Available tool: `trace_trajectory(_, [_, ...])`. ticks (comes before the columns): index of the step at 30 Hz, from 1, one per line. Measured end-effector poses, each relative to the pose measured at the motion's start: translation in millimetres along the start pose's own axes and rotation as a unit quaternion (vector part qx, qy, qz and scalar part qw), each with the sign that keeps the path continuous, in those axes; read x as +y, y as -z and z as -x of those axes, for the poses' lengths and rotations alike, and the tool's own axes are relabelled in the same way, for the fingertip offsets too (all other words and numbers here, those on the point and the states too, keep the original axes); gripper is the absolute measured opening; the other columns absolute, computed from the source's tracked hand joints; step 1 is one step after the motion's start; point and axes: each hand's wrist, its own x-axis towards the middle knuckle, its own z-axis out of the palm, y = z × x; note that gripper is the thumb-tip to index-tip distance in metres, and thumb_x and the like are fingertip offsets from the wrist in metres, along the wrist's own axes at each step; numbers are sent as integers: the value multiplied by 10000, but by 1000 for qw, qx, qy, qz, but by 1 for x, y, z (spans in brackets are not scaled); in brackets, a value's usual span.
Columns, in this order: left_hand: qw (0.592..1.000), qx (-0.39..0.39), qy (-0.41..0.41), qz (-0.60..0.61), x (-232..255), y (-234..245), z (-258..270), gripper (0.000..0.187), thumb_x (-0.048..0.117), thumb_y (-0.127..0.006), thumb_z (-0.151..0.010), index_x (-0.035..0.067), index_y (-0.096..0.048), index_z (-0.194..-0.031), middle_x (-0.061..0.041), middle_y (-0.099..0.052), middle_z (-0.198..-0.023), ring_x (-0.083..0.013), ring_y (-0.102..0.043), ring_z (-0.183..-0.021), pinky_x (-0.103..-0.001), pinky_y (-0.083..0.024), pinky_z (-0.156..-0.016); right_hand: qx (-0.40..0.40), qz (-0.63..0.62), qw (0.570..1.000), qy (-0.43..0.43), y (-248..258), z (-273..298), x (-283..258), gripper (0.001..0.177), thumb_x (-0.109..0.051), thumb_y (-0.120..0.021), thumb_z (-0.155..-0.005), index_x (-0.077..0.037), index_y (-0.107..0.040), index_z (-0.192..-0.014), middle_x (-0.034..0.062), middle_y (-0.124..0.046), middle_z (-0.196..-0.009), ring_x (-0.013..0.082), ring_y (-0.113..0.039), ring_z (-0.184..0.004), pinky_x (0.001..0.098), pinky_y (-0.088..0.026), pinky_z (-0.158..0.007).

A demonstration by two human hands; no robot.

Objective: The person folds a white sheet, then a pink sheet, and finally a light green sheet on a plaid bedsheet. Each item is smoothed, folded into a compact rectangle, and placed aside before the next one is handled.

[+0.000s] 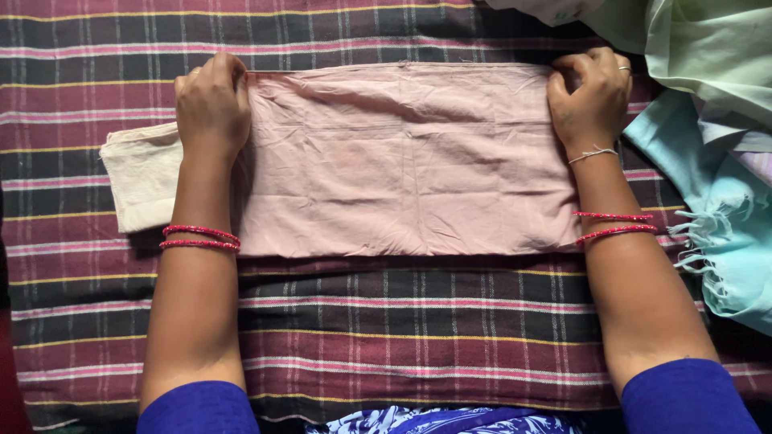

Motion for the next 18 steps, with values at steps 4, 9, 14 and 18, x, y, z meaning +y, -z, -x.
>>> trace_trajectory(4, [1000, 5, 3, 3, 0, 1, -3, 131, 206, -653, -1096, 83, -628, -1057, -89, -718, -1028, -323, -647, -981, -471, -447, -897, 4, 6, 1000, -8, 2, 0, 1, 37, -107, -720, -893, -110, -740, -925, 81, -646, -1132, 313, -563, -1164, 431, -443, -1049])
trace_trajectory(9, [1000, 7, 7, 10, 2, 0, -1, 125, 200, -668, -1084, 85, -630, -1053, -85, -705, -1040, -327, -634, -993, -470, -453, -898, 15, 13, 1000, 6, 2, 2, -2, 44, -111, -695, -997, -82, -664, -1009, 79, -646, -1156, 320, -561, -1168, 437, -417, -1037])
trace_trajectory(14, [1000, 9, -9, -4, 0, -3, 0, 86, 179, -678, -1064, 101, -645, -1053, -74, -687, -1069, -313, -620, -1031, -461, -452, -890, 4, 6, 1000, -25, 1, -2, -3, 74, -139, -692, -1061, -79, -650, -1051, 69, -653, -1153, 319, -564, -1145, 449, -419, -1007])
trace_trajectory(18, [999, 25, -26, -25, -4, -8, -3, 46, 152, -662, -1027, 110, -649, -1040, -66, -679, -1081, -306, -613, -1037, -454, -448, -887, 7, 24, 1000, -11, -1, -6, -1, 71, -137, -699, -1041, -83, -653, -1031, 75, -646, -1149, 326, -563, -1149, 457, -415, -991])
